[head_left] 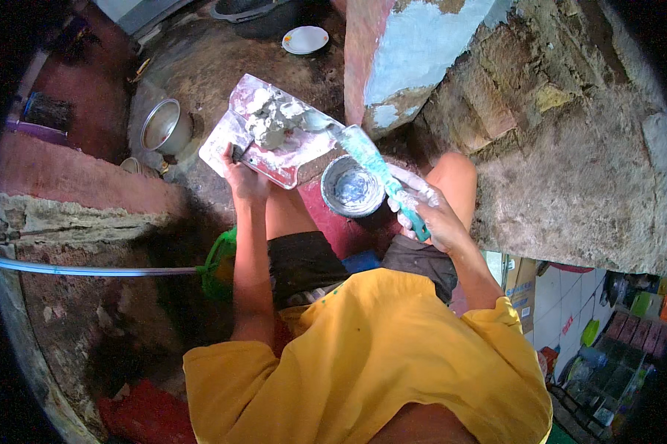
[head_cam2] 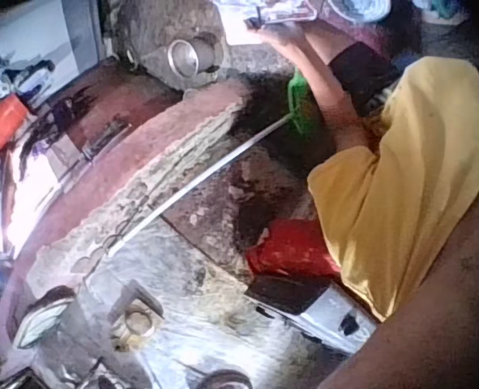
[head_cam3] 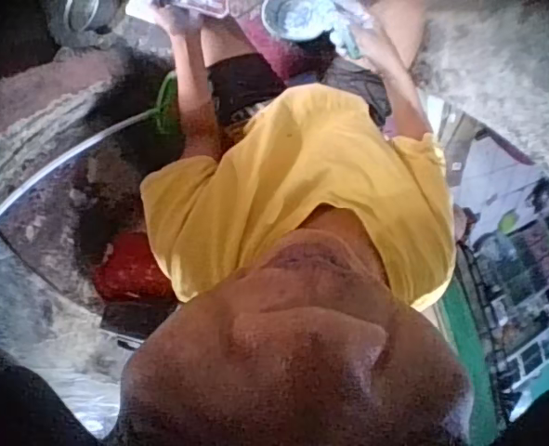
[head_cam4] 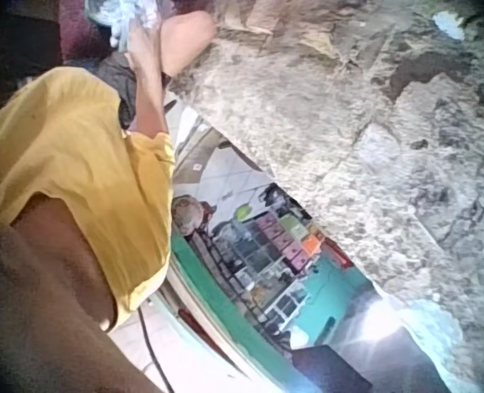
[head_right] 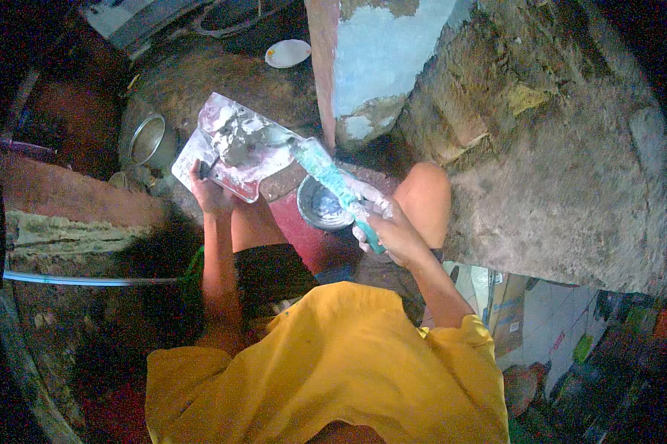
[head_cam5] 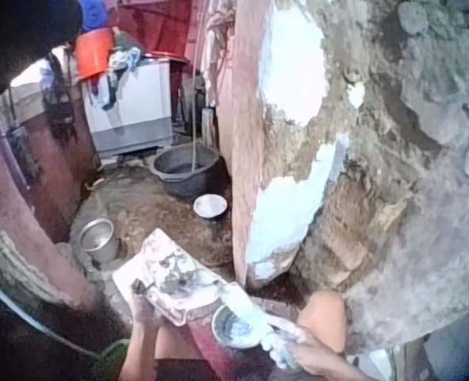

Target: The person applies patching compound to a hole in a wall using a putty knife, mixing the compound in a bowl and on a palette.

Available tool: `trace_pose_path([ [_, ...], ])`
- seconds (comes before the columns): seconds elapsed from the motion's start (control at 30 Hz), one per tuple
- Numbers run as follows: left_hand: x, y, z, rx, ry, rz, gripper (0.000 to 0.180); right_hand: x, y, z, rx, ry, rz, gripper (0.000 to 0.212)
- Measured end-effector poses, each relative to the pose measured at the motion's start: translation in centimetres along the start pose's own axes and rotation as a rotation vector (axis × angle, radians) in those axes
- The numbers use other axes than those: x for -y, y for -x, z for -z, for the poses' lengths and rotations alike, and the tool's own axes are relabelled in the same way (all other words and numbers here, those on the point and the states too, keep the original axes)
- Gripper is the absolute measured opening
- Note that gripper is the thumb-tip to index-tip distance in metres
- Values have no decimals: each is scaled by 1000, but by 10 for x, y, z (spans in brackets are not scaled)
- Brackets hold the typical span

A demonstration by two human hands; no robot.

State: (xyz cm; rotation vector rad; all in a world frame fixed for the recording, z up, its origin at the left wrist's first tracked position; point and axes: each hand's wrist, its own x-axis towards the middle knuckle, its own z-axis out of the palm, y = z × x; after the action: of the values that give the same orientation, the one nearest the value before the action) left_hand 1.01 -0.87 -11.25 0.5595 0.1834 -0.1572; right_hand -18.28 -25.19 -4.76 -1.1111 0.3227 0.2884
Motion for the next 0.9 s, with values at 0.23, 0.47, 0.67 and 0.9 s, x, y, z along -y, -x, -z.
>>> trace_pose_path([
  [0.23, -9, -25, 39, 93, 96, 216, 52, -23, -19, -18, -123, 576, 230, 44],
  [0.47, -5, -12, 39, 114, 152, 210, 50, 8, -26, 5, -101, 466, 122, 43],
  [0.67, -5, -12, 42, 90, 208, 161, 49, -4, -30, 3, -121, 593, 70, 42],
  [0.9, -7, -15, 50, 127, 185, 160, 45, 0, -46, -7, -105, 674, 90, 51],
])
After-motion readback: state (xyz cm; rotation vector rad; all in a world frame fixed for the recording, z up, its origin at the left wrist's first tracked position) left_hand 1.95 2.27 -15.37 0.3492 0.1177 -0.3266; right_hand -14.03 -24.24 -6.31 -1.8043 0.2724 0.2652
